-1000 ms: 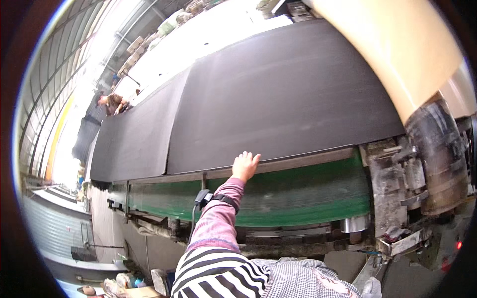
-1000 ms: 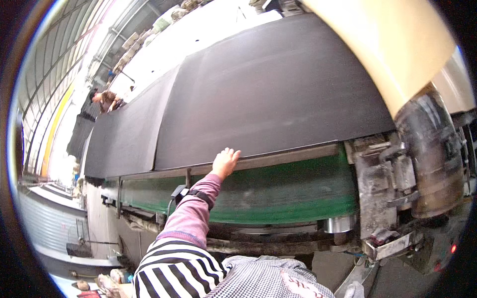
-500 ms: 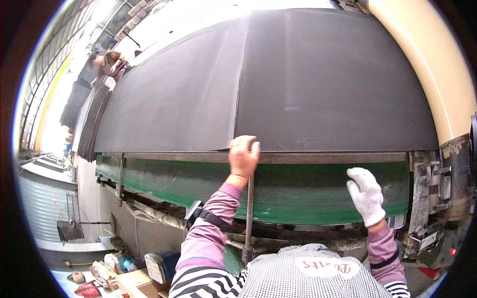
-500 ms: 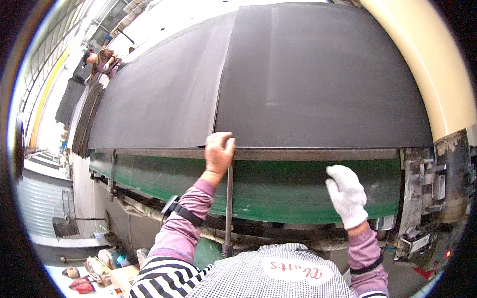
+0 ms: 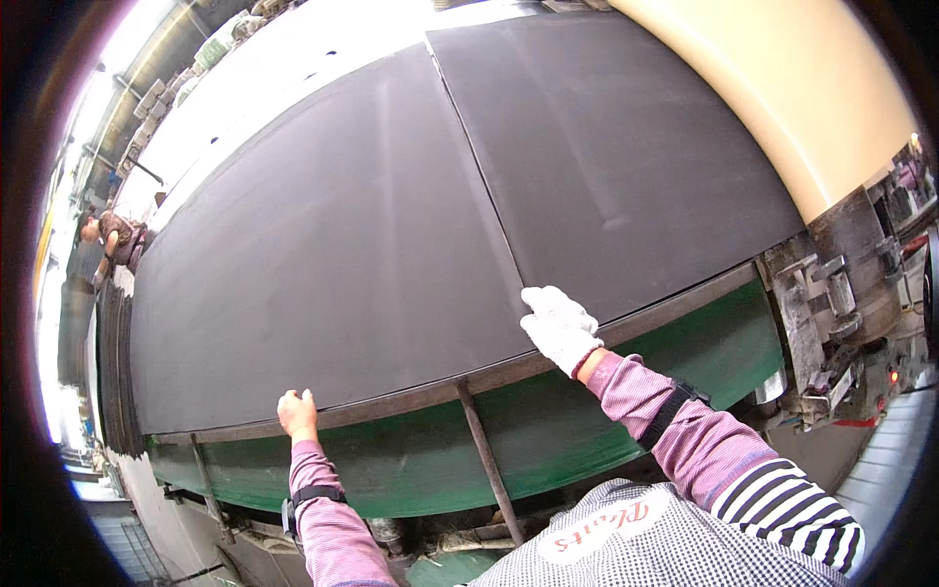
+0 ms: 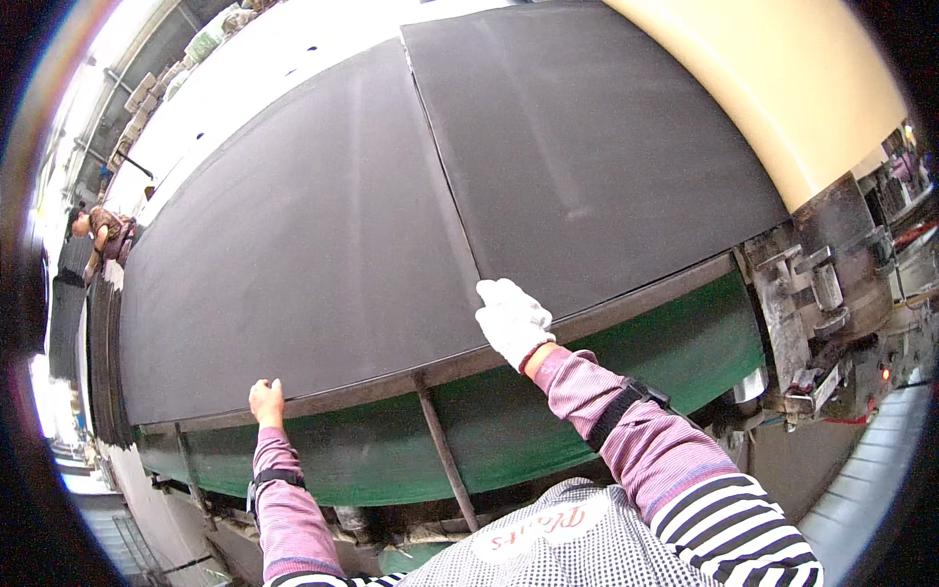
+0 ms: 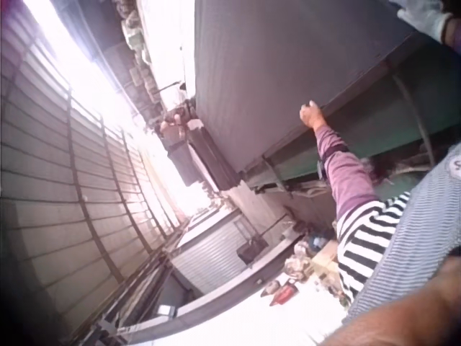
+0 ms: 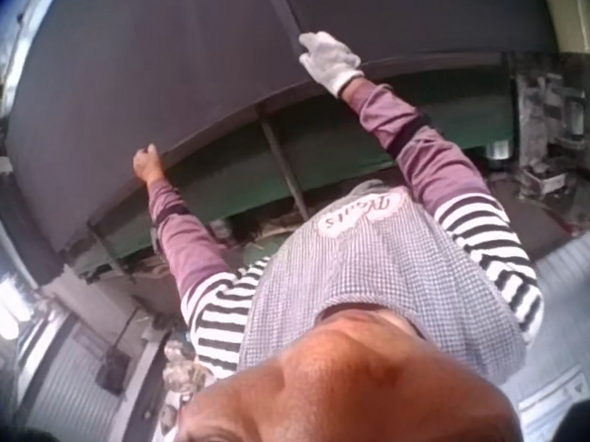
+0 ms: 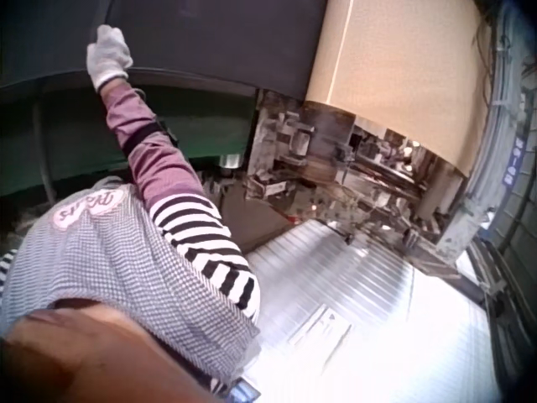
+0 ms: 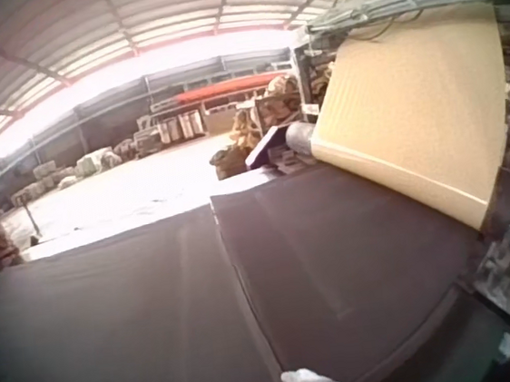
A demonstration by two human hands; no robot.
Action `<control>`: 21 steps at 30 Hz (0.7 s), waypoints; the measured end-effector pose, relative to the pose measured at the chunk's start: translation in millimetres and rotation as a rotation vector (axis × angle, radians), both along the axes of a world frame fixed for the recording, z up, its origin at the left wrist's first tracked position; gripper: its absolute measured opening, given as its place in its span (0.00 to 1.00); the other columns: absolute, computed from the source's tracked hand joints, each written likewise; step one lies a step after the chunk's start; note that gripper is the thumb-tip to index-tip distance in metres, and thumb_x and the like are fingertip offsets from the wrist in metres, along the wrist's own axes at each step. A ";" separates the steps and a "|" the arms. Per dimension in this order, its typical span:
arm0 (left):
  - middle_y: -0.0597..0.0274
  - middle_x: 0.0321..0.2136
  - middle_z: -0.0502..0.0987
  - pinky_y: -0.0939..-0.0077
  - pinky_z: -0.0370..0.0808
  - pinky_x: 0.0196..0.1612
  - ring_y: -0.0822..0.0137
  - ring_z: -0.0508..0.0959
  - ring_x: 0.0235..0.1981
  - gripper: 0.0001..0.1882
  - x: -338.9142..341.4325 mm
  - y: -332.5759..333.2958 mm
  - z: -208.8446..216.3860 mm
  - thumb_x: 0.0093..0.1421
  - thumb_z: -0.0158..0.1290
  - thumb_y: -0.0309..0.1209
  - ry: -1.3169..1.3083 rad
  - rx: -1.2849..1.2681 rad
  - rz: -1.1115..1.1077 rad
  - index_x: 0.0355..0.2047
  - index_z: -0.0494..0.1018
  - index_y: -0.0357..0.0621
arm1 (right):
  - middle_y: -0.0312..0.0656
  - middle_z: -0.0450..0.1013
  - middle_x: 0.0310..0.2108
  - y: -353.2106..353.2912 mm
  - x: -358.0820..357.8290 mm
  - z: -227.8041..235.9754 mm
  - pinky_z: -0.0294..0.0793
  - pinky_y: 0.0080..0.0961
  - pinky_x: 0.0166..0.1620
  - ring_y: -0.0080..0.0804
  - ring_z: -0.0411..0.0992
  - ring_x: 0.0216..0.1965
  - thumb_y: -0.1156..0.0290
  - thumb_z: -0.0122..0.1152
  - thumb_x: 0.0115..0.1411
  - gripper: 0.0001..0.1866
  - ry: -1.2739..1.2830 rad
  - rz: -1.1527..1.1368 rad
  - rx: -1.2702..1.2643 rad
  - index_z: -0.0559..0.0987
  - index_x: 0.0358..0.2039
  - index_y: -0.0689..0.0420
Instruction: Inspecting and aligning large black foam or rubber insulation sheets as they move along an industrial conveyor belt.
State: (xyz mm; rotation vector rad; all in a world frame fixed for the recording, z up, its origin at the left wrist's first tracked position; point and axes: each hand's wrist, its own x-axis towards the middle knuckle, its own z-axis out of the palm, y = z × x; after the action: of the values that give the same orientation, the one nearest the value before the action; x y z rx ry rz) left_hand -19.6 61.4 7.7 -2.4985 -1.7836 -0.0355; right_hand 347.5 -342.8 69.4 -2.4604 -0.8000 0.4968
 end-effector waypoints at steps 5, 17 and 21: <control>0.46 0.44 0.76 0.58 0.73 0.53 0.49 0.76 0.49 0.25 -24.8 25.5 -16.6 0.56 0.63 0.41 -0.099 -0.078 -0.077 0.46 0.75 0.36 | 0.48 0.71 0.45 -40.4 39.3 -3.7 0.73 0.48 0.49 0.50 0.73 0.49 0.62 0.59 0.58 0.17 -0.071 -0.039 -0.100 0.75 0.48 0.51; 0.43 0.48 0.78 0.58 0.70 0.58 0.47 0.76 0.51 0.24 58.6 -66.6 32.8 0.62 0.58 0.45 -0.160 -0.423 -0.495 0.48 0.79 0.35 | 0.47 0.69 0.45 -143.4 131.3 10.0 0.79 0.40 0.45 0.44 0.74 0.48 0.71 0.54 0.61 0.11 -0.301 -0.212 -0.206 0.73 0.45 0.52; 0.41 0.49 0.77 0.57 0.70 0.58 0.45 0.75 0.51 0.23 94.8 -119.0 40.3 0.63 0.57 0.45 -0.151 -0.424 -0.586 0.47 0.80 0.36 | 0.44 0.76 0.34 -159.4 138.0 7.4 0.81 0.35 0.28 0.37 0.78 0.39 0.70 0.58 0.58 0.07 -0.367 -0.250 -0.380 0.82 0.32 0.56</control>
State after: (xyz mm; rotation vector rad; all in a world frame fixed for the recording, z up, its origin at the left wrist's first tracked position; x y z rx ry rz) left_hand 75.2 -57.6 47.9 -3.3199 -1.1176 0.1404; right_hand 485.6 -502.2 76.7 -3.0088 -0.5549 0.1088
